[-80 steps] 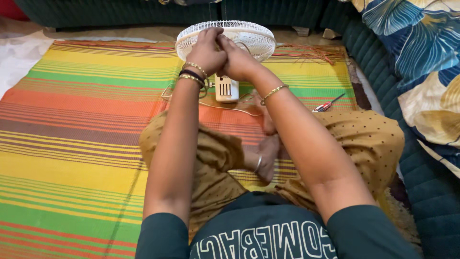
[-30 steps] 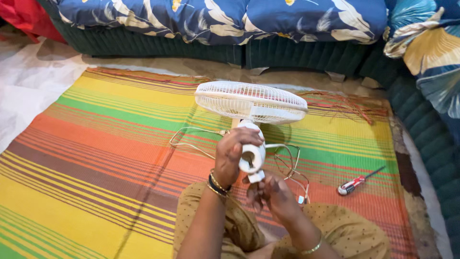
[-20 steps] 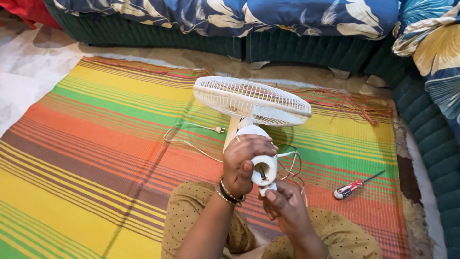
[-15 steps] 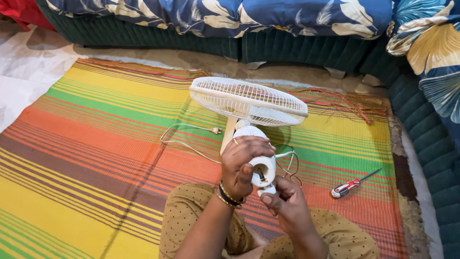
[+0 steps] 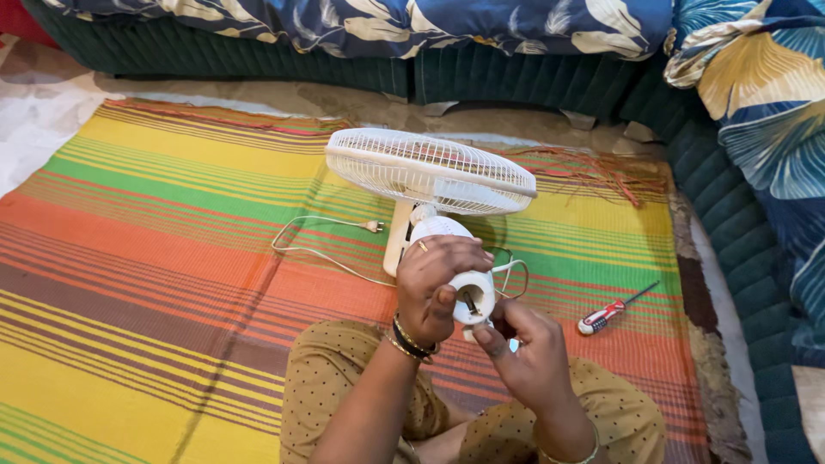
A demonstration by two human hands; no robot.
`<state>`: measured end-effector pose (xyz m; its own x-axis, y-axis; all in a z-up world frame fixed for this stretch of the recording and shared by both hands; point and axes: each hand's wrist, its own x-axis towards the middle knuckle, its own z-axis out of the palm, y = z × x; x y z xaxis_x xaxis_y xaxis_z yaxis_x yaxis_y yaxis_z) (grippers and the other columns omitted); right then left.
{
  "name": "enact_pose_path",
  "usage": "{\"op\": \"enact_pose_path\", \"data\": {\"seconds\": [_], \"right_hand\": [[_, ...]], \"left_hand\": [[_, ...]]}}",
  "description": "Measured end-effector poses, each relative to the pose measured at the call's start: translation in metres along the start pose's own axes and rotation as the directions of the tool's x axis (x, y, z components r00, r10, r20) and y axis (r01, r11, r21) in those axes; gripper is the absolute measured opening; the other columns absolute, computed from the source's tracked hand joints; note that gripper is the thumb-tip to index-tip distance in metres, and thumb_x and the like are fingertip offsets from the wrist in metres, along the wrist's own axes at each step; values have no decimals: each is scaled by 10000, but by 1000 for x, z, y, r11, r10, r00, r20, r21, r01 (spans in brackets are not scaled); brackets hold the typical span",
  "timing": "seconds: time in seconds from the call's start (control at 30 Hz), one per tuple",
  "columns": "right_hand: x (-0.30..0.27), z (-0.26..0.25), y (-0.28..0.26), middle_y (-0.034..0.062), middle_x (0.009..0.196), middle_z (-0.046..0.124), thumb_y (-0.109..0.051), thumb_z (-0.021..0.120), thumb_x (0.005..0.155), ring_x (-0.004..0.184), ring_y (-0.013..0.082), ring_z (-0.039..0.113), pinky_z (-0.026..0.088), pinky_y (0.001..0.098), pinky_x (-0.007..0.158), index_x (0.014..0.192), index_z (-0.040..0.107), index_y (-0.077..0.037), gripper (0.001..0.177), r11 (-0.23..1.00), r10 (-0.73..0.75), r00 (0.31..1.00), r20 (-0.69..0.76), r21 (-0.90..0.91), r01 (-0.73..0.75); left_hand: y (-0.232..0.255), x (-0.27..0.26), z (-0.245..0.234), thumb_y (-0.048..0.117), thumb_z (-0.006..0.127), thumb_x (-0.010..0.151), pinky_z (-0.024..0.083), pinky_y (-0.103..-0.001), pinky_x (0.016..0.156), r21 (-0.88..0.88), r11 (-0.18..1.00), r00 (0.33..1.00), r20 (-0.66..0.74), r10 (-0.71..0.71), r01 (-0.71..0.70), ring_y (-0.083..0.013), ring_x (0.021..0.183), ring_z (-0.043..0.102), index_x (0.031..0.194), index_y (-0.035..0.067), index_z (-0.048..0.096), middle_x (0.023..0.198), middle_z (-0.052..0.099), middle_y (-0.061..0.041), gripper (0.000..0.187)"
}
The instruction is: The person sits on a mat and repairs a white table fan. They use a screwdriver to remove screws from the fan's base, detach the power cord, and then reattach the cord to the base, securing it with screws.
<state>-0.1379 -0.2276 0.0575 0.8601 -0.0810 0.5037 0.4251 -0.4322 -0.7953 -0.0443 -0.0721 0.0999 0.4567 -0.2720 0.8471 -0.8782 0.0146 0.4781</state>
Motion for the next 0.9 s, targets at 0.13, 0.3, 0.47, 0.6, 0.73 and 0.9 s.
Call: {"op": "enact_pose_path", "data": {"seconds": [0.13,0.3,0.47,0.6,0.73,0.9], "right_hand": [[-5,0,5,31,632,585,-368,797,845,572,112,520,444,285,529,804,660,-20,376,985,162,985,54,54,-165],[-7,3,-8,31,646,575,-353,821,812,562,154,539,457,315,514,796,586,-49,385,996,24,999,-29,-83,-26],[-17,10,-21,78,609,486,-307,888,692,533,265,496,380,393,500,723,500,-65,459,894,-176,969,-175,-440,83],[-18,-9,-6,65,567,515,-506,743,808,512,200,515,399,357,484,743,577,-68,473,969,-12,999,-34,-248,3],[-12,-22,24,29,652,632,-591,502,1029,590,124,601,459,294,543,895,652,-43,583,865,174,915,364,386,-319],[-7,-4,36,45,632,618,-417,691,914,487,126,542,401,281,427,931,645,-4,415,503,306,801,515,627,-595]], "left_hand": [[1,-3,0,599,255,1104,536,-447,1030,0,1000,1000,11,7,-7,-332,1081,737,976,61,701,1019,755,-103,710],[1,-5,-1,589,277,1103,543,-447,1024,-2,1000,1000,6,14,-14,-328,1087,741,982,68,712,1024,759,-96,689],[2,-6,2,557,308,1104,539,-453,1025,6,999,999,26,33,-33,-339,1096,732,996,54,709,1022,756,-104,652],[1,-3,1,542,306,1105,543,-450,1026,-2,1000,1000,7,17,-17,-337,1093,733,993,56,711,1026,751,-102,643],[1,-2,0,523,305,1109,545,-452,1028,-11,1000,1000,7,27,-27,-338,1092,734,990,57,707,1023,749,-100,627],[1,-5,-2,509,311,1111,539,-456,1028,-5,1000,1000,16,25,-25,-337,1093,734,987,60,709,1026,755,-103,613]]}}
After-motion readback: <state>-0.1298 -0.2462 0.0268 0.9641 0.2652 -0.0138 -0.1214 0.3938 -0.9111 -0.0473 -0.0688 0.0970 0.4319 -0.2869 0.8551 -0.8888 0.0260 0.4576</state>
